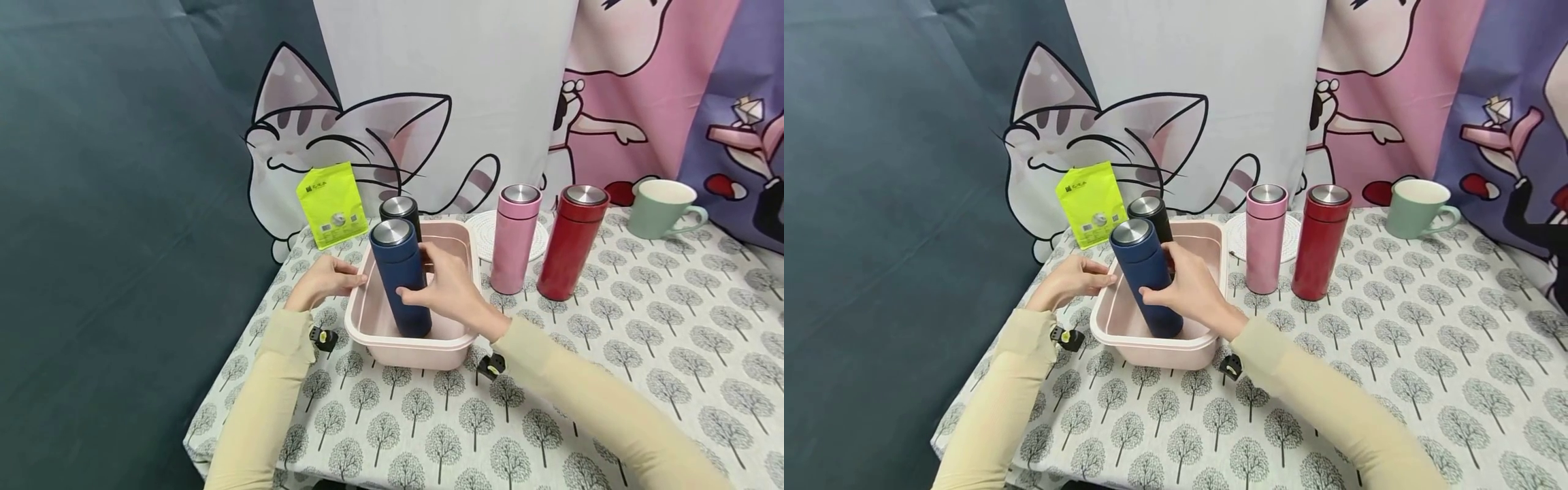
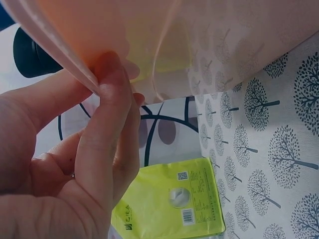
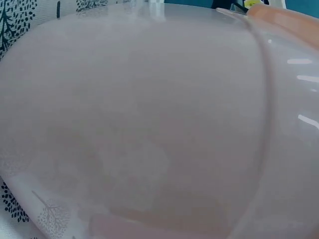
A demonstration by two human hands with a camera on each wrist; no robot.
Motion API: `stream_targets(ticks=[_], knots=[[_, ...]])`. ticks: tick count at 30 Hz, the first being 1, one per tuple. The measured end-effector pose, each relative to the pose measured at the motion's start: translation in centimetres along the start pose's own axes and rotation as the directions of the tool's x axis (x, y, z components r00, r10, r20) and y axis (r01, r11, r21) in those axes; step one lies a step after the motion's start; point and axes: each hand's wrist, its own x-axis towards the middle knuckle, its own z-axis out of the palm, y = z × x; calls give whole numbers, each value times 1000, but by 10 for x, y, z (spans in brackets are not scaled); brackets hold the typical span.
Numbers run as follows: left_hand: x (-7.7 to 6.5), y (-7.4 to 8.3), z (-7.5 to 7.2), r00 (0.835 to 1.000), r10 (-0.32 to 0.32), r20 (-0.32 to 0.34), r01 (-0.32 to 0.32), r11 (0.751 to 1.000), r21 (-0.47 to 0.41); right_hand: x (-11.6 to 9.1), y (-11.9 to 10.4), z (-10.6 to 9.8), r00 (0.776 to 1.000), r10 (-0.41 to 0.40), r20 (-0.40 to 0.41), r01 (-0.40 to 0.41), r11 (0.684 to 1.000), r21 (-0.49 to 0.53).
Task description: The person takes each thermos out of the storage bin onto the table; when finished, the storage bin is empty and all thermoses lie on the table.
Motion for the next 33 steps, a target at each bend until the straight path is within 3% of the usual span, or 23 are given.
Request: stream_targets(ticks=[18,33], knots=[[-2,0,0,1000,15,5,-15,999,-28,-8,-19,-25,971,-143,-194,160,984,78],[-2,0,-1,1000,-7,-1,7,1000,-25,-17,-24,-52,926,-218,-309,264,958,115]])
